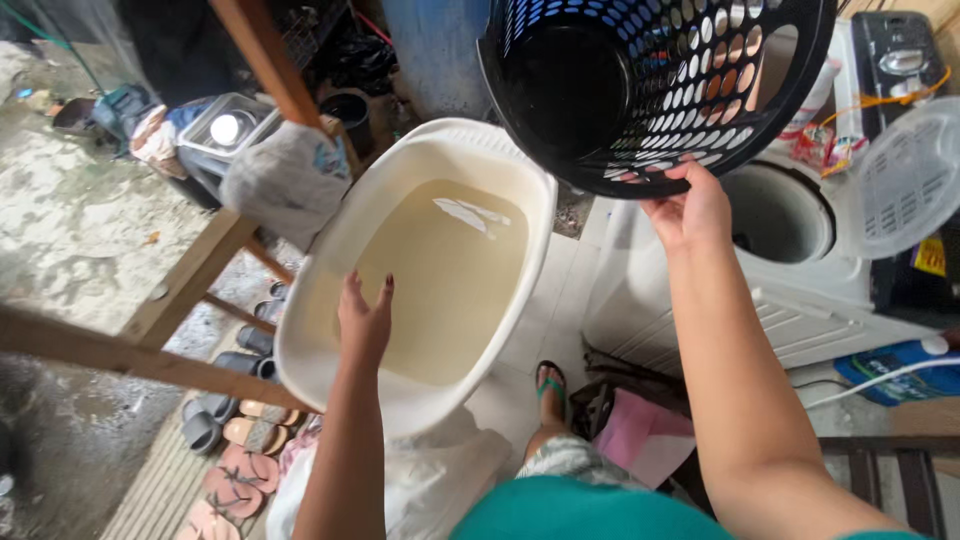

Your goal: The person washes clothes by hand in a basin of water, scrubbing and wringing various items before placing them aside.

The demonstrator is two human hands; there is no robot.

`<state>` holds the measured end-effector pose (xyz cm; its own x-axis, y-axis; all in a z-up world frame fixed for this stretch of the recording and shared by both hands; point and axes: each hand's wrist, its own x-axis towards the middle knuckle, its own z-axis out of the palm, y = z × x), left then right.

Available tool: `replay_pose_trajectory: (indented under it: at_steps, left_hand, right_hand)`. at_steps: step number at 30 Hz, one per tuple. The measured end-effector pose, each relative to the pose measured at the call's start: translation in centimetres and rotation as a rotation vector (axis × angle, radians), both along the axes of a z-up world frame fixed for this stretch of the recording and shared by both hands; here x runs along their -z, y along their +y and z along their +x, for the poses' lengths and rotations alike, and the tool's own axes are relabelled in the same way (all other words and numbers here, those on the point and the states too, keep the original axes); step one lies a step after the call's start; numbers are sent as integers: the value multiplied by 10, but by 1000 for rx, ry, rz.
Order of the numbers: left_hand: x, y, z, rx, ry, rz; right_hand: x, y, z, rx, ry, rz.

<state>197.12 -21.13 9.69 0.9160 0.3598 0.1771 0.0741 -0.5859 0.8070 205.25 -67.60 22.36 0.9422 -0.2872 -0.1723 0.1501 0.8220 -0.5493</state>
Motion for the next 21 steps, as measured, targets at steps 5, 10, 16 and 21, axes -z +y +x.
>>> replay_pose_trajectory:
  at_steps: [5, 10, 16, 21]
  left_hand:
    - [-20, -81, 160, 31, -38, -212]
    - [-5, -149, 240, 8, 171, -271]
    - [-2, -127, 286, -56, 207, -258]
    - [-45, -84, 354, -56, 82, -211]
  right_hand:
    - [25, -62, 146, -36, 107, 11]
    - [33, -112, 251, -91, 139, -77]
    - [40, -88, 332, -59, 259, -32]
    - [30, -51, 380, -92, 210, -47]
